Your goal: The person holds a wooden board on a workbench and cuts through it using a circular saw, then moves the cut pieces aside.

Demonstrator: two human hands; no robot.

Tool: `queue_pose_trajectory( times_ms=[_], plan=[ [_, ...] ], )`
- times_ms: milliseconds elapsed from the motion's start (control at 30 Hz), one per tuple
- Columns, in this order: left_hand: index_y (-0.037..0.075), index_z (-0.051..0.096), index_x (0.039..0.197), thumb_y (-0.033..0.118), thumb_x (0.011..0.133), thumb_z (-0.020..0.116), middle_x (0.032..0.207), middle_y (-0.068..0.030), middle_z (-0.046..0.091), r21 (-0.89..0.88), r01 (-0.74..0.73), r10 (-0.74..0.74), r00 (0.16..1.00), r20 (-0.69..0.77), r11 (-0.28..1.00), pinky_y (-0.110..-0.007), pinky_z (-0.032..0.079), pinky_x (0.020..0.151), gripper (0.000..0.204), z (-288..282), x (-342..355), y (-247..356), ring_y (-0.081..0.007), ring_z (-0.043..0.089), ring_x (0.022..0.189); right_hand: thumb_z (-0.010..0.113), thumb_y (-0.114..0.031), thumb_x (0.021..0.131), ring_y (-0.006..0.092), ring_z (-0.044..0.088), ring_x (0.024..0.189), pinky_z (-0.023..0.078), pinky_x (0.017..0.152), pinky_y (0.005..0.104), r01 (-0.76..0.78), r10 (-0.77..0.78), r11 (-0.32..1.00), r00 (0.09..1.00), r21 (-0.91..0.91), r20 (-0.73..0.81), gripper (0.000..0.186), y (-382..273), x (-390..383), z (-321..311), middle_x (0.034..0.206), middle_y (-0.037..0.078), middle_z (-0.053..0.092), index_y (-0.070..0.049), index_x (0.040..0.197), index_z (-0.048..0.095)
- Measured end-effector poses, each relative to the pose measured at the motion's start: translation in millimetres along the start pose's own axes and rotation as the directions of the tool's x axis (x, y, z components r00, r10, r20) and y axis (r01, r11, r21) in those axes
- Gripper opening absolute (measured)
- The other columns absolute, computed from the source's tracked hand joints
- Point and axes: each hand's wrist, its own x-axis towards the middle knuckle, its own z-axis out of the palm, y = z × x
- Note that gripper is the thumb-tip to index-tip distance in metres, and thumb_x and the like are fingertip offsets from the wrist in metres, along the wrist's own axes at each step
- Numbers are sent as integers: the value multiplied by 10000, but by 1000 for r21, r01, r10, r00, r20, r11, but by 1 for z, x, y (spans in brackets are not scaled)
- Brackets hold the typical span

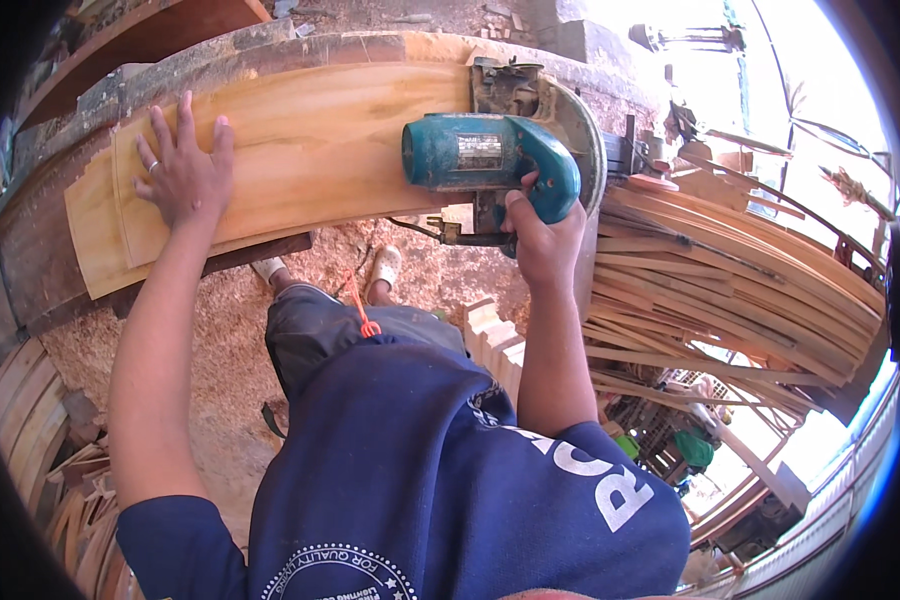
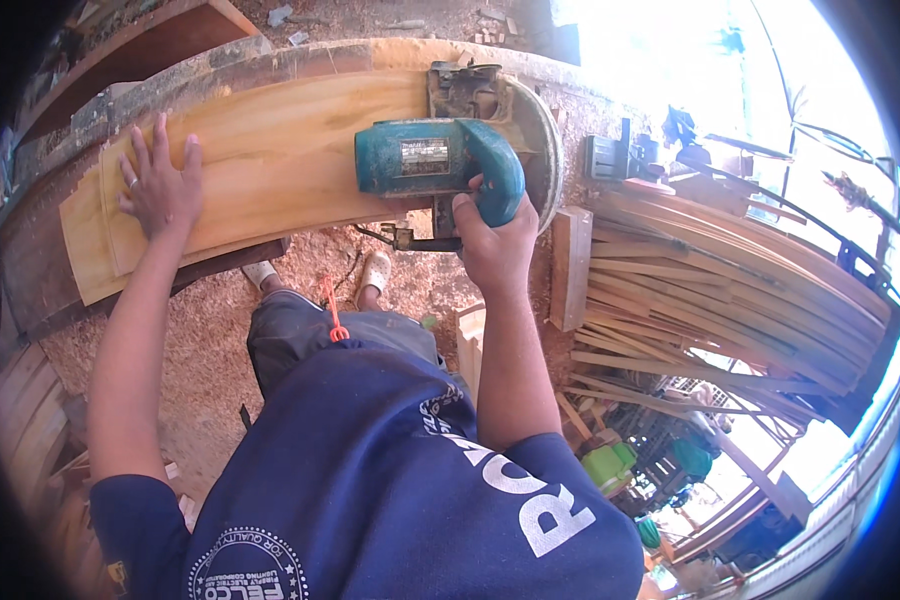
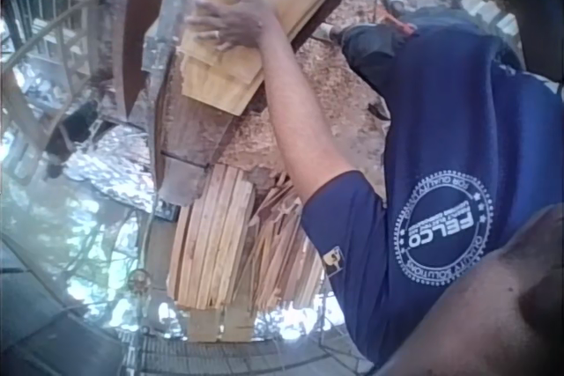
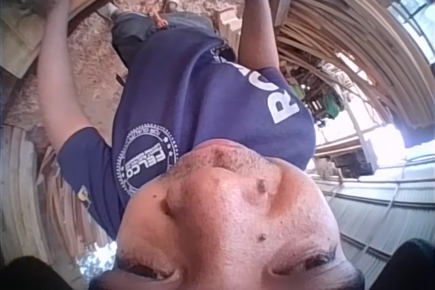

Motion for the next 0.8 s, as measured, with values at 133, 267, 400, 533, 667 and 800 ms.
queue_pose_trajectory(
  times_ms=[133,267,400,533,667,800],
  plan=[
    [393,337,1633,670,999,470,1748,-72,248,6,-6,6,1000,0,1000,-772,205,1157,704,0,-1,1,-433,268,1568,720,-60,875,88,616,642,488,597,269,2,-4,999,999,-48,-32,167,-7,3,4,741,13,642,-17,1024,659],
    [403,329,1638,679,1011,459,1754,-53,239,46,-3,3,1000,5,999,-773,231,1142,698,2,0,0,-418,274,1569,715,-59,874,90,617,646,492,605,272,23,-24,999,999,-35,-26,222,-6,9,6,753,10,649,-1,1084,671],
    [398,331,1636,680,1006,459,1753,-63,239,22,-2,2,1000,2,1000,-778,218,1145,702,2,-1,-1,-425,271,1568,717,-55,874,87,618,655,497,609,268,12,-12,1000,1000,-10,-13,273,-5,13,6,779,8,660,1,1136,670],
    [395,330,1635,679,1001,459,1751,-70,242,16,-1,1,1000,11,1000,-775,216,1148,707,0,0,1,-432,272,1566,723,-49,870,84,619,663,508,612,269,12,-12,1000,1000,11,5,290,-2,16,5,800,9,667,1,1149,665],
    [397,330,1635,680,1000,462,1752,-69,240,21,6,-6,1000,16,1000,-774,220,1146,708,-1,-1,1,-432,272,1567,730,-52,868,88,627,670,518,611,272,38,-38,999,999,22,10,259,0,19,6,799,10,664,0,1112,663],
    [395,332,1634,680,998,464,1751,-69,241,18,6,-6,1000,17,1000,-772,222,1145,710,1,-1,1,-433,273,1565,733,-57,869,92,631,675,524,611,271,33,-32,999,999,-26,37,228,2,20,2,802,12,663,-3,1075,654]
  ],
)
